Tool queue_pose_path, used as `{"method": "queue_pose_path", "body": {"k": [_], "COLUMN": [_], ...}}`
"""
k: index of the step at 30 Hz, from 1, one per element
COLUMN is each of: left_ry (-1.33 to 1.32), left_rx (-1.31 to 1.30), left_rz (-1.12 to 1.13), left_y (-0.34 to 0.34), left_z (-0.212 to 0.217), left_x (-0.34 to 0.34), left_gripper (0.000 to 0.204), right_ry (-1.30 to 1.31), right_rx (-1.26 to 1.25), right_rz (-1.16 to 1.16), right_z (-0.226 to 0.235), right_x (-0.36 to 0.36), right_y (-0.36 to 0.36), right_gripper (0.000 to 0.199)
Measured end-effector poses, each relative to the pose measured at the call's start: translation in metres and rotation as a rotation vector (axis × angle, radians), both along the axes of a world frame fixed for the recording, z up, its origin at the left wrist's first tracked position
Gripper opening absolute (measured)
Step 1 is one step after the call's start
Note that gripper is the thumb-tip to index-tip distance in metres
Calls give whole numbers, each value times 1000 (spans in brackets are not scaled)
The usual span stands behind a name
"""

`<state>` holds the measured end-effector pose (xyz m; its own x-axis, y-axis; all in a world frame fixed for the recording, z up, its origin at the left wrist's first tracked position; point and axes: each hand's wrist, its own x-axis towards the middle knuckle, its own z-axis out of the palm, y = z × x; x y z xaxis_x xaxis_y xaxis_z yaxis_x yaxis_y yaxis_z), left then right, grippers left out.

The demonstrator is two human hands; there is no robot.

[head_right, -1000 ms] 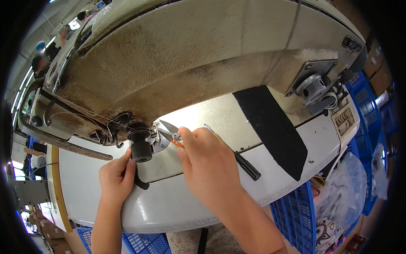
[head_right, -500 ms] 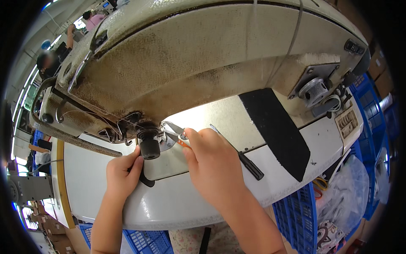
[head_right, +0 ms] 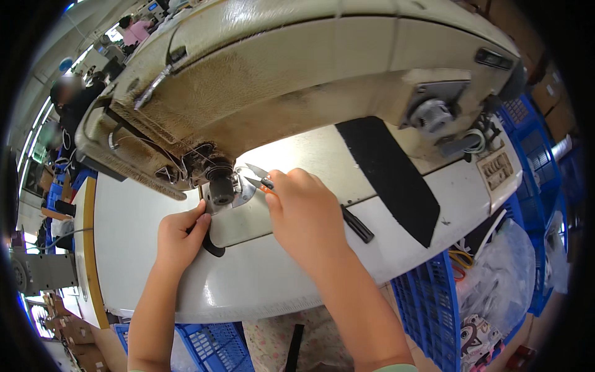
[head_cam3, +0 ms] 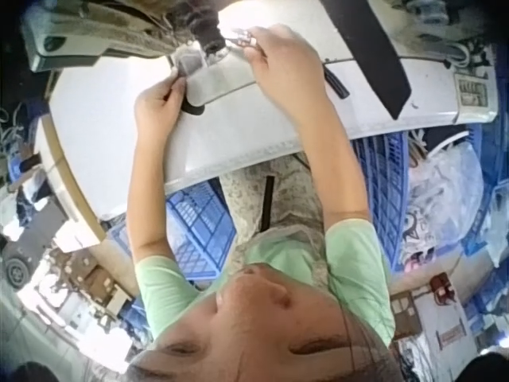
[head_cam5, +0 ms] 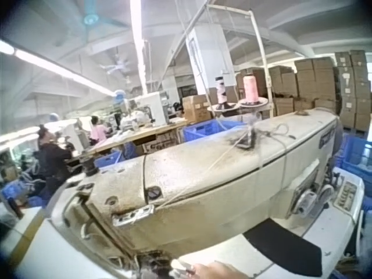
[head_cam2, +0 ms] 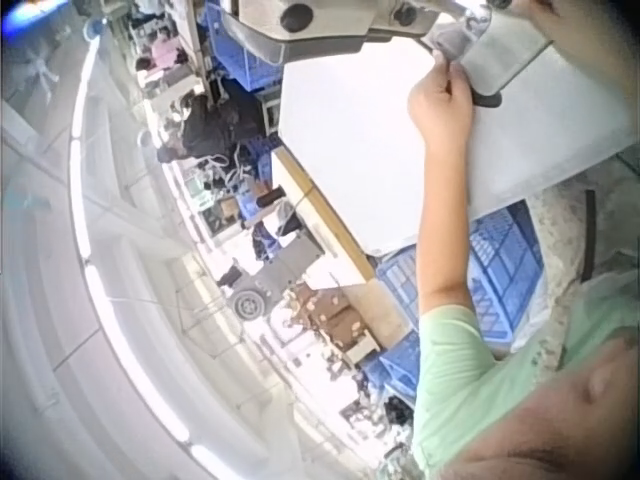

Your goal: Threading a large industrial sewing machine and preparing it for use.

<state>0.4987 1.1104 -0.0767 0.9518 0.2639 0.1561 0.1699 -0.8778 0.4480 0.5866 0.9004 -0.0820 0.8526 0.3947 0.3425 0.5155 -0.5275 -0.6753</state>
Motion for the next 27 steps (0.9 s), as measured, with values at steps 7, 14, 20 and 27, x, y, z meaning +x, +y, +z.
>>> {"method": "queue_pose_path", "body": {"k": [7,14,20,27], "left_ry": [-71,-214,-140,-77], "left_rx": [33,-7,17,73], "left_rz": [218,222,242,151], "left_y": [-26,-4,-4,-4], "left_z": [-9,-6,-5,-13], "left_x": [7,-17,-34,-28], "left_gripper": [20,23,25,21], "right_ry": [-289,-253,-368,-369], "right_rx": [-143,-55,-52,-165], "right_rz": [-45,-21,-199,-184], "right_z": [-19,-1,8,-19], "right_x": [-14,-70,-39,33], "right_y": [-7,-41,-105,-85], "right_gripper": [17,20,11,9]}}
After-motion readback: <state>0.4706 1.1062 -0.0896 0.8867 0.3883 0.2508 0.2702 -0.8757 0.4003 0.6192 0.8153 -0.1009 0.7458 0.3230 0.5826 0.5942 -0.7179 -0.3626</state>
